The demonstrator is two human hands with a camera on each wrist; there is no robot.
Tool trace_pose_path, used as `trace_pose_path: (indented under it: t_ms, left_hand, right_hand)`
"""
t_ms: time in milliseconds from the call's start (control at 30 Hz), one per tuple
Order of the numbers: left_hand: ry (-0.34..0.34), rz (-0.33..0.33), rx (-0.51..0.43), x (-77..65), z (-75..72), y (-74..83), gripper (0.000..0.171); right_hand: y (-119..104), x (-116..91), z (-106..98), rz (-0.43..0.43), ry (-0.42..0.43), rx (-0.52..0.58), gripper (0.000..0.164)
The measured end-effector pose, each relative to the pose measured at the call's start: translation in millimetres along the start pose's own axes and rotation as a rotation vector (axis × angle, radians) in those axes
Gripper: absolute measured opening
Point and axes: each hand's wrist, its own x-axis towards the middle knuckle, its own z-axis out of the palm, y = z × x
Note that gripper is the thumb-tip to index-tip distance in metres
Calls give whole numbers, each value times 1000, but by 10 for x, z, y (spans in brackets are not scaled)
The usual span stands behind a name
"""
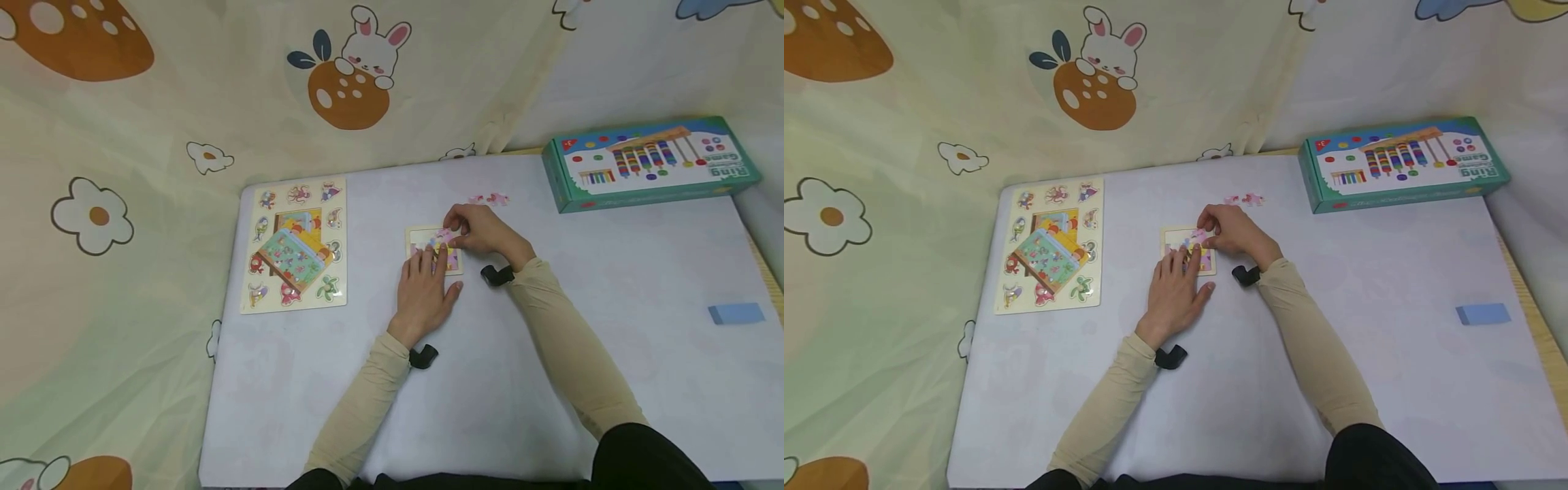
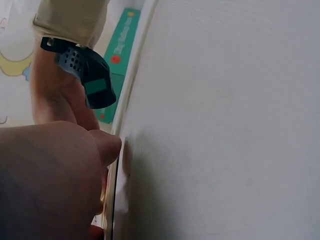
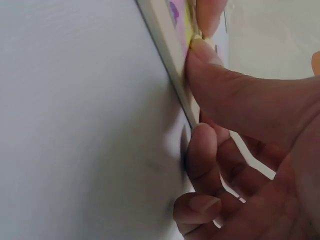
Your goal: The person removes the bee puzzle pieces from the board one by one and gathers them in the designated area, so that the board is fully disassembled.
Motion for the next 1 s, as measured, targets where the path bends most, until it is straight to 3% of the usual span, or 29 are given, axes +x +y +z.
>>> trace_pose_path:
  t_ms: [667,1000]
  left_hand:
    - [-26,7,-37,-53,21,-3,80]
    - [-33,8,-31,-46,29,-3,81]
  right_hand:
    - [108,-47,41,-25,114,61,27]
    - [285,-174,-78,50,316,154,28]
